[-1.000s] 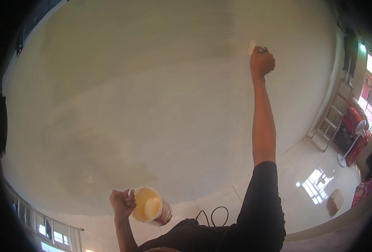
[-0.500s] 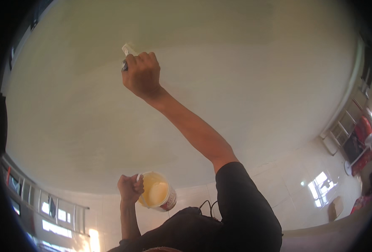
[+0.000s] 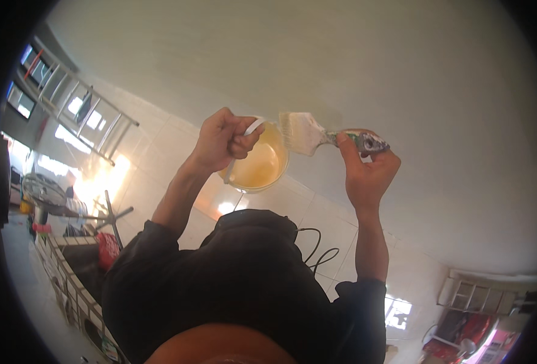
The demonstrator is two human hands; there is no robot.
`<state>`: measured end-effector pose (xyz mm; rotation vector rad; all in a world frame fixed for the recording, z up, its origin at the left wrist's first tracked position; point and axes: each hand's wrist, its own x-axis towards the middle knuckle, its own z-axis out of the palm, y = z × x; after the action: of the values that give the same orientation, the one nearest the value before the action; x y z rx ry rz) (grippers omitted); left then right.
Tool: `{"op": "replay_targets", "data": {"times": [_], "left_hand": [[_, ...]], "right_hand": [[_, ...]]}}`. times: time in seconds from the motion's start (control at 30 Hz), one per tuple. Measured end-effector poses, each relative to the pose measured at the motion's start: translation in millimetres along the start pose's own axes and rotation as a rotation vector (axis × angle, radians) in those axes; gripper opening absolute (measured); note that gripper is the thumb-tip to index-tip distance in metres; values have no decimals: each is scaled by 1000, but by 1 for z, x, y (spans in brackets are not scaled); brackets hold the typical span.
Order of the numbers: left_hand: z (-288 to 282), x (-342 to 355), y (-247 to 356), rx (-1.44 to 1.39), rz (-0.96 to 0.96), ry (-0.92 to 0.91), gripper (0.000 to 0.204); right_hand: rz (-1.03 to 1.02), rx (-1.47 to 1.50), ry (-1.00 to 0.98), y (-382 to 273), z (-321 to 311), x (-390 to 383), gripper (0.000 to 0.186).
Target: The person paints a white ceiling using a paintbrush and a small bucket of yellowish paint. They repeatedly dip the brush into the bucket and apply paint in short strokes to the ceiling surface.
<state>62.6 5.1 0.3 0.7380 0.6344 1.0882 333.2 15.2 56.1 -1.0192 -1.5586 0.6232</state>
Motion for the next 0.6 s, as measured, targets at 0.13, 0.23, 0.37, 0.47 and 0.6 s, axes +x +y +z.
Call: {"op": "replay_targets", "data": {"times": [0.13, 0.23, 0.37, 0.47, 0.6], "left_hand": [[9, -4, 12, -44, 20, 99, 26], [8, -6, 15, -37, 22, 97, 25], [1, -6, 15, -69, 16, 62, 24], [1, -5, 15, -19, -8, 58, 27], [9, -10, 15, -38, -23, 92, 25]], "right_hand": [[38, -1, -146, 26, 29, -15, 8], [-2, -65, -265, 43, 58, -21, 10], [-157, -410, -468, 61, 90, -20, 18], [-187, -563, -624, 76, 106, -19, 24], [-214, -570, -686, 83, 116, -25, 22]]}}
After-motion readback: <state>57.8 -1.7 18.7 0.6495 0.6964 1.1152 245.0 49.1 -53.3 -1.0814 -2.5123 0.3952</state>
